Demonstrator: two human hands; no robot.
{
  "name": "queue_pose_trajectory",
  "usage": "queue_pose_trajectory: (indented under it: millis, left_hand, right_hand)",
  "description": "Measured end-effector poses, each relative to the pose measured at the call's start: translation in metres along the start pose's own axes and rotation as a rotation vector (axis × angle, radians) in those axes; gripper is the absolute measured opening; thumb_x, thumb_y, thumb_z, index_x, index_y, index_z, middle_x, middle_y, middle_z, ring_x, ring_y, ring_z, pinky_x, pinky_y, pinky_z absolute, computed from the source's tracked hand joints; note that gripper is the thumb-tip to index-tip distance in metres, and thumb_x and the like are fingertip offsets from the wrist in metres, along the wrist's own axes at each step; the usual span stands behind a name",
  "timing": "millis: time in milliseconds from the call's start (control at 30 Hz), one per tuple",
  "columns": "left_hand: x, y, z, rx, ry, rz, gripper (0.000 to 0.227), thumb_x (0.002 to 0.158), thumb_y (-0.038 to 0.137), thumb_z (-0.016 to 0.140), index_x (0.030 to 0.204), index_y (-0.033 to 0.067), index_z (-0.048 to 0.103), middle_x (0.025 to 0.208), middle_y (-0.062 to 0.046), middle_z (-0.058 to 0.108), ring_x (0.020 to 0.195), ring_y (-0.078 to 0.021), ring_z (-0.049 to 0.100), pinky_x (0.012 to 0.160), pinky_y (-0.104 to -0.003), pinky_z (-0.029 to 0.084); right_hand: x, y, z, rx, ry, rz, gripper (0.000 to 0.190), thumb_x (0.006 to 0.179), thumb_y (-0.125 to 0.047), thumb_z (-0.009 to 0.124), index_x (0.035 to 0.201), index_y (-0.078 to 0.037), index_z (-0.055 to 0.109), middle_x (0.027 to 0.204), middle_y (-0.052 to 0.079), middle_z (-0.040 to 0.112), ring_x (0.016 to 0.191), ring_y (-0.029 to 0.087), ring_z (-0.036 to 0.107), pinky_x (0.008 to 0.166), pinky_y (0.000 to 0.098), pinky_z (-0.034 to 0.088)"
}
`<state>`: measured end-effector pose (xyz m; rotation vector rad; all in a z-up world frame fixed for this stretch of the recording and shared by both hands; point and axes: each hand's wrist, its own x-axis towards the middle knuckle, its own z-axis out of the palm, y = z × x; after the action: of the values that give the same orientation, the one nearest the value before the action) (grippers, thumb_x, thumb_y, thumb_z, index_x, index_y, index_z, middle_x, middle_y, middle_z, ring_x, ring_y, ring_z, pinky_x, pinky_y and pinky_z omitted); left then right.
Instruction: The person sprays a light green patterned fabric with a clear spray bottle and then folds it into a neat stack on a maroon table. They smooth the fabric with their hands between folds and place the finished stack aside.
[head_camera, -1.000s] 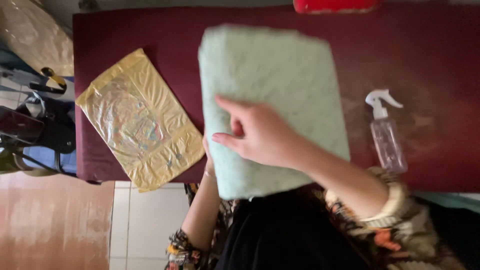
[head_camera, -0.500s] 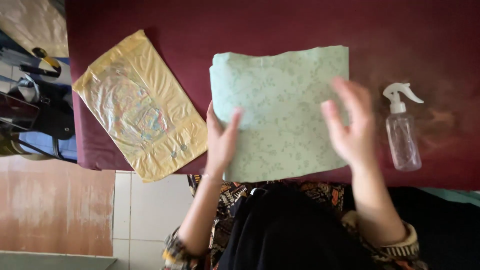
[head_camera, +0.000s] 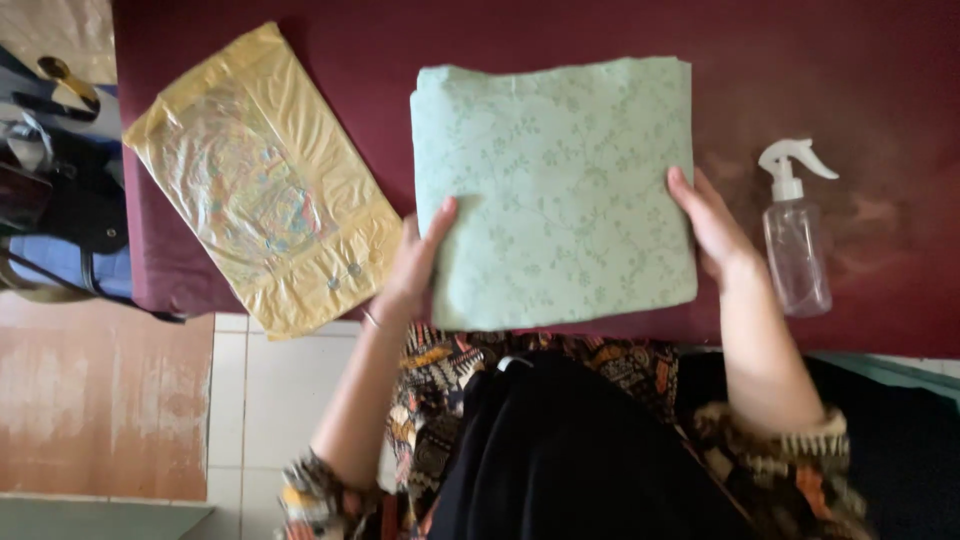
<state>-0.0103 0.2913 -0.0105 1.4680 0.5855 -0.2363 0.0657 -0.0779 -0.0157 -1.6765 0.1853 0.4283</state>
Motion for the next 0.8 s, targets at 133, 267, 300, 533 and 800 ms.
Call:
queue_pose_trajectory:
  millis: [133,267,300,533,800]
  left_hand:
    - [0.011,0.03,-0.004,-0.074,-0.255,-0.114,0.085,0.086,0.062,0.062,0.146,0.0023,0.049,0.139,-0.015,0.064,0.124,-0.0254,0.064,0.105,-0.036,0.05]
    - [0.022,0.078,0.0,-0.281,-0.403,-0.053,0.079,0.089,0.055,0.062,0.146,0.0033,0.051,0.134,-0.013,0.067,0.113,-0.0217,0.068,0.1,-0.037,0.055]
    - [0.022,0.084,0.002,-0.282,-0.41,-0.052,0.079,0.089,0.055,0.062,0.146,0.0033,0.051,0.134,-0.013,0.067,0.113,-0.0217,0.068,0.1,-0.037,0.055]
    - [0.027,0.098,0.005,-0.273,-0.415,0.064,0.078,0.091,0.056,0.063,0.146,0.0006,0.052,0.138,-0.013,0.066,0.118,-0.0206,0.068,0.102,-0.035,0.055]
    - [-0.008,0.05,0.005,0.132,-0.068,-0.056,0.074,0.089,0.046,0.069,0.144,0.0009,0.05,0.137,-0.025,0.059,0.126,-0.0399,0.058,0.093,-0.057,0.052]
  right_hand:
    - [0.003,-0.032,-0.006,0.121,-0.023,0.173,0.078,0.093,-0.055,0.061,0.152,-0.007,0.046,0.151,0.01,0.053,0.136,0.023,0.05,0.11,0.0371,0.04]
    - [-0.011,-0.095,-0.006,0.241,-0.052,0.124,0.059,0.097,-0.045,0.064,0.141,-0.006,0.059,0.137,0.007,0.064,0.121,0.02,0.06,0.1,0.0327,0.048]
    - [-0.016,-0.104,-0.007,0.24,-0.045,0.123,0.059,0.097,-0.045,0.064,0.141,-0.006,0.059,0.137,0.007,0.064,0.121,0.02,0.06,0.1,0.0327,0.048]
    - [-0.007,-0.122,-0.01,0.363,-0.151,0.018,0.054,0.1,-0.044,0.063,0.141,-0.01,0.061,0.138,0.005,0.064,0.122,0.017,0.061,0.102,0.0315,0.05]
    - [0.044,-0.029,-0.029,-0.143,0.101,-0.027,0.065,0.101,-0.05,0.064,0.144,-0.002,0.054,0.138,0.009,0.065,0.13,0.021,0.058,0.112,0.0391,0.042]
